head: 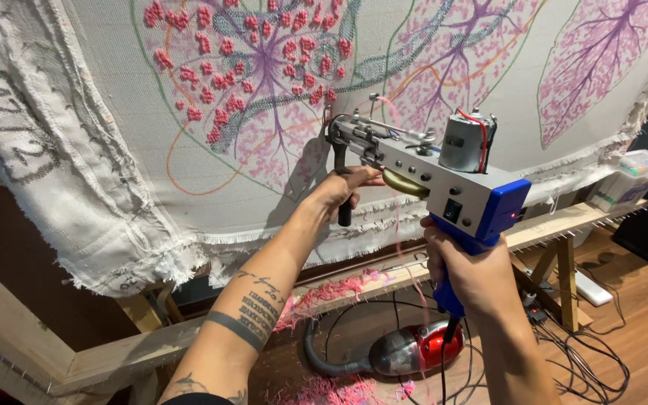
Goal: Use a tufting gun to insert yarn into a stretched canvas on a frame to create a rug.
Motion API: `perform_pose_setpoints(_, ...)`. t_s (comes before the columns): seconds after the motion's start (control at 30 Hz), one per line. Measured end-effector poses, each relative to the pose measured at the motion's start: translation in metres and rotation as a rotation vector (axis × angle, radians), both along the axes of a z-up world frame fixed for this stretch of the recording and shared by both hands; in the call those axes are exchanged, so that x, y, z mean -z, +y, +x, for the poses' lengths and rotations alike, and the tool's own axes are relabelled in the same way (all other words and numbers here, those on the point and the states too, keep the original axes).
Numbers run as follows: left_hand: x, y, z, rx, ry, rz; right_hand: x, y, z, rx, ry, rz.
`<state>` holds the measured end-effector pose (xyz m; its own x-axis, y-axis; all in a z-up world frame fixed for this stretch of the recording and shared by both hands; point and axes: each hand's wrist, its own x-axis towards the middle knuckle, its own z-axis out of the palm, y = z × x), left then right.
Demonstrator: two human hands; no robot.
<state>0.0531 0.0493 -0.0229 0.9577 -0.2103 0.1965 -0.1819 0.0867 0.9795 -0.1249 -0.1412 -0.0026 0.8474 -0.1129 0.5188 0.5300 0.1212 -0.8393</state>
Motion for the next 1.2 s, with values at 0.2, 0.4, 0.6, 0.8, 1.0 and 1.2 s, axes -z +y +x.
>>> perform_pose_setpoints(0.2,-0.014,-0.004,-0.016,0.061,-0.001,-0.019,-0.015,-0.002,-0.010,0.030,0.026,0.027)
perform_pose_setpoints(0.4,-0.030,-0.014,-0.033,0.530,0.075,0.002,-0.002,-0.060,-0.001,-0.205,0.091,0.037)
perform_pose_setpoints(0.6,-0.030,-0.038,-0.058,0.479,0.062,0.103,0.001,-0.106,-0.005,-0.215,0.071,0.024)
perform_pose_setpoints(0.8,-0.044,-0.060,-0.067,0.459,-0.037,0.259,0.013,-0.148,-0.002,-0.265,0.042,0.026)
perform_pose_setpoints(1.0,-0.030,-0.064,-0.069,0.441,-0.018,0.169,0.010,-0.141,-0.012,-0.251,0.014,0.001)
perform_pose_setpoints(1.2,-0.015,-0.058,-0.070,0.331,0.077,0.165,0.008,-0.119,-0.014,-0.158,0.136,-0.013)
